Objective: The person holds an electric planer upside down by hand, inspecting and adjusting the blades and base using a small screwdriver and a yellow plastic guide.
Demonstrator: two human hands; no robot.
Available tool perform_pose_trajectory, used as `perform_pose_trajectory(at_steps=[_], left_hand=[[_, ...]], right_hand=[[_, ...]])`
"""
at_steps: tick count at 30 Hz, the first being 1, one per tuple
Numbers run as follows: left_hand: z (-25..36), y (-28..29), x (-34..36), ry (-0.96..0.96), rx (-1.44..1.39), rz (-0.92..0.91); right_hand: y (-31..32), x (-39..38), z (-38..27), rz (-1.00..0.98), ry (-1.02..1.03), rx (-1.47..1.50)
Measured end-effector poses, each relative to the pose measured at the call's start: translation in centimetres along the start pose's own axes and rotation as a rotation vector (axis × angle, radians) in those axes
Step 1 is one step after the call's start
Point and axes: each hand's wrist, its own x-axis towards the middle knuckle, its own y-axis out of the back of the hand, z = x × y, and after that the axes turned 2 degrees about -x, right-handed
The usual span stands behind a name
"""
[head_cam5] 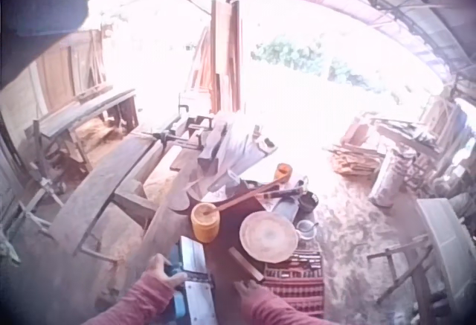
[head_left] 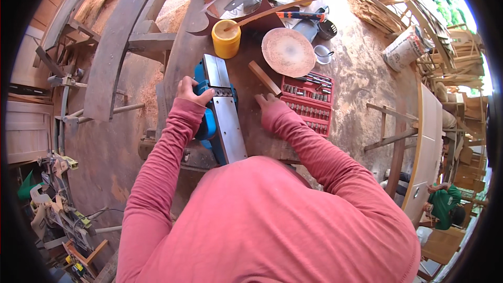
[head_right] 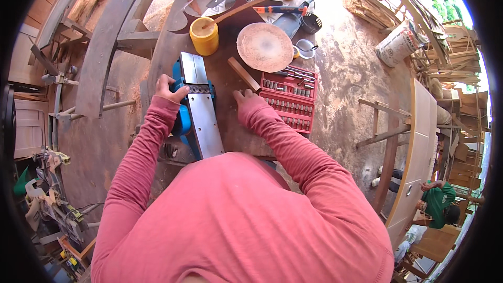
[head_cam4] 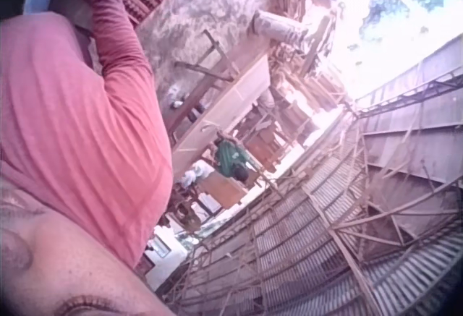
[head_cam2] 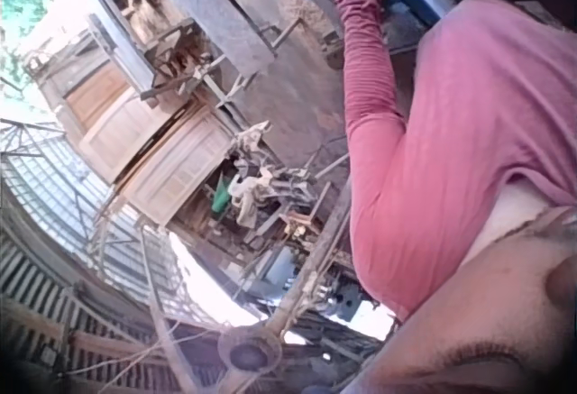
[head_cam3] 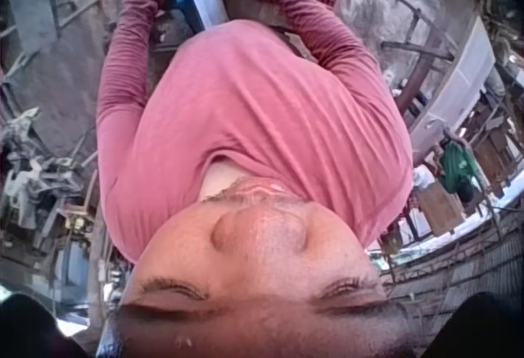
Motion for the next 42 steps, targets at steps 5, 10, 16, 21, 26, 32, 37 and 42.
perform_pose_trajectory(at_steps=[5, 10, 16, 21, 26, 32, 37, 42], left_hand=[[0.3, 0.0, 0.1, 0.039, 0.008, 0.002], [2.7, 0.7, -0.6, 0.234, 0.02, -0.056], [2.3, -0.5, -2.3, 0.328, -0.045, -0.122], [-1.6, -0.9, -2.5, 0.312, -0.278, -0.081], [-2.2, 0.9, -4.3, 0.363, -0.762, -0.212], [0.6, -2.5, -8.8, 0.395, -1.472, -0.245], [0.0, -1.8, -9.5, 0.375, -1.455, -0.228], [-2.6, -2.4, -11.2, 0.423, -0.908, -0.014]], right_hand=[[0.0, -2.5, -0.8, 0.232, 0.077, -0.106], [-3.3, -0.4, -1.2, 0.15, 0.074, 0.693], [-9.2, 1.1, -1.8, 0.102, 0.253, 0.839], [-5.4, -1.4, -6.9, -0.083, -0.139, 1.231], [0.7, -8.1, -7.7, -0.03, -0.099, 1.141], [2.7, -11.5, -4.0, -0.083, 0.051, 1.195], [3.0, -10.0, -1.5, -0.028, 0.292, 0.876], [5.9, -3.4, -0.3, 0.418, 0.522, 0.609]])
